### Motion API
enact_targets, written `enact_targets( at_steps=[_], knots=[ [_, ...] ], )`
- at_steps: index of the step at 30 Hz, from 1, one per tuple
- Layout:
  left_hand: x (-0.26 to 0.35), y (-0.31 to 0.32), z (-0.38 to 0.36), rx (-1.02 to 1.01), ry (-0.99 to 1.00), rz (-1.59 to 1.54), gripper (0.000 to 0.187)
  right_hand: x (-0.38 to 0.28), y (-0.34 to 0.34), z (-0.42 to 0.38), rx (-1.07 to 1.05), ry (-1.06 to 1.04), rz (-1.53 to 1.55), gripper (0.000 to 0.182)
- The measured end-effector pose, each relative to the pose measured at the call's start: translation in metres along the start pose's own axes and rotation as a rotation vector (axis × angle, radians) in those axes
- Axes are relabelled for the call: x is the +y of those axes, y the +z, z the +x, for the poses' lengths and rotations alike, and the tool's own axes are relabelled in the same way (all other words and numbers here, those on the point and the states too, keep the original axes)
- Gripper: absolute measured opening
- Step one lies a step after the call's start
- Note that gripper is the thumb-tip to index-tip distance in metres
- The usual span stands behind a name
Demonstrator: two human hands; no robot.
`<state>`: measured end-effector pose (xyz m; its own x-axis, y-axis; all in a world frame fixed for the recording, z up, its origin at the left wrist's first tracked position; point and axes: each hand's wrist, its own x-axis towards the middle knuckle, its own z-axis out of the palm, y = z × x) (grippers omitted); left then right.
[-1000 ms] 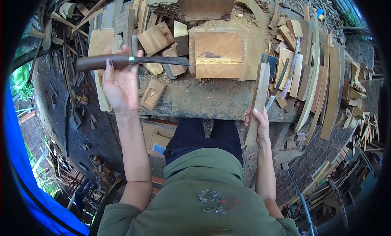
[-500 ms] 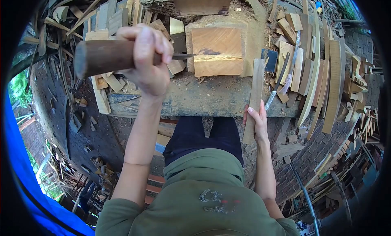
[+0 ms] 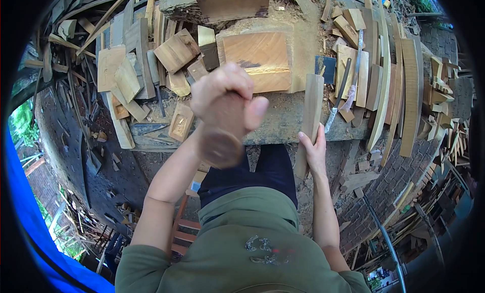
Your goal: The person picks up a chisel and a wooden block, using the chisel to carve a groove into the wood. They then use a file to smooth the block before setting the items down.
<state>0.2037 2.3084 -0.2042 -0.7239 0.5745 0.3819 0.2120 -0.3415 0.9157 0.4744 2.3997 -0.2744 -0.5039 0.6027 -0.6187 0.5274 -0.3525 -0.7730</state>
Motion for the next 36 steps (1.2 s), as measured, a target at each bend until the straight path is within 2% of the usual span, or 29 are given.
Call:
enact_targets(
  at_steps=[2,3,4,5,6,7,8,10,11,12,14,15,16,18,20,22,24,27,29,32,33,34,35,36],
  knots=[
    [-0.001,0.010,0.000,-0.104,0.342,0.280,0.026,0.015,0.000,0.013,0.184,-0.031,-0.348,0.054],
    [-0.004,0.020,-0.004,-0.164,0.407,0.299,0.027,0.025,-0.001,0.020,0.225,0.001,-0.364,0.058],
    [-0.006,0.030,-0.008,-0.224,0.473,0.323,0.028,0.071,-0.020,0.035,0.214,-0.012,-0.365,0.058],
    [0.000,0.040,-0.009,-0.272,0.488,0.324,0.028,0.113,0.001,0.060,0.252,-0.092,-0.224,0.060],
    [0.006,0.049,-0.011,-0.322,0.502,0.323,0.027,0.157,-0.030,0.082,0.289,-0.167,-0.082,0.062],
    [0.007,0.056,-0.013,-0.319,0.504,0.331,0.027,0.053,-0.014,0.060,0.285,0.135,-0.358,0.064],
    [0.007,0.063,-0.015,-0.310,0.500,0.327,0.026,0.054,-0.014,0.065,0.283,0.135,-0.360,0.064],
    [0.007,0.068,-0.013,-0.301,0.505,0.317,0.025,0.056,-0.020,0.080,0.362,-0.153,-0.605,0.065],
    [0.006,0.065,-0.011,-0.201,0.426,0.282,0.023,0.058,-0.024,0.084,0.404,-0.298,-0.727,0.067],
    [0.006,0.062,-0.008,-0.105,0.347,0.245,0.021,0.024,-0.013,0.073,0.390,-0.411,-0.777,0.065],
    [0.022,0.043,0.010,-0.036,0.104,0.355,0.019,-0.023,0.012,0.064,0.128,-0.268,-0.493,0.064],
    [0.035,0.023,0.030,-0.119,0.107,0.468,0.025,-0.044,0.033,0.057,0.144,-0.196,-0.373,0.064],
    [0.032,0.010,0.031,-0.014,-0.085,0.342,0.028,-0.057,0.056,0.052,0.156,-0.124,-0.251,0.065],
    [0.041,-0.012,0.045,0.043,-0.339,0.482,0.030,-0.052,0.091,0.059,0.240,-0.074,-0.168,0.069],
    [0.008,-0.043,0.048,-0.005,-0.419,0.658,0.040,-0.053,0.104,0.068,0.322,-0.103,-0.138,0.067],
    [-0.044,-0.065,0.043,-0.102,-0.387,0.825,0.051,-0.054,0.105,0.074,0.346,-0.182,-0.167,0.058],
    [-0.069,-0.068,0.039,-0.280,-0.453,1.034,0.068,-0.057,0.099,0.068,0.321,-0.203,-0.210,0.052],
    [-0.078,-0.065,0.021,-0.379,-0.445,1.110,0.060,-0.064,0.097,0.071,0.295,-0.298,-0.333,0.045],
    [-0.070,-0.062,0.012,-0.215,-0.436,1.089,0.054,-0.067,0.098,0.074,0.296,-0.353,-0.400,0.043],
    [-0.059,-0.067,-0.009,-0.188,-0.510,1.210,0.050,-0.085,0.103,0.104,0.330,-0.402,-0.380,0.042],
    [-0.056,-0.068,-0.018,-0.255,-0.559,1.224,0.049,-0.089,0.098,0.126,0.308,-0.527,-0.431,0.040],
    [-0.053,-0.066,-0.029,-0.298,-0.465,1.243,0.048,-0.093,0.095,0.144,0.288,-0.652,-0.480,0.037],
    [-0.054,-0.061,-0.044,-0.320,-0.483,1.208,0.047,-0.101,0.097,0.159,0.286,-0.651,-0.475,0.037],
    [-0.047,-0.051,-0.050,-0.346,-0.614,1.160,0.046,-0.111,0.099,0.171,0.217,-0.802,-0.541,0.035]
  ],
)
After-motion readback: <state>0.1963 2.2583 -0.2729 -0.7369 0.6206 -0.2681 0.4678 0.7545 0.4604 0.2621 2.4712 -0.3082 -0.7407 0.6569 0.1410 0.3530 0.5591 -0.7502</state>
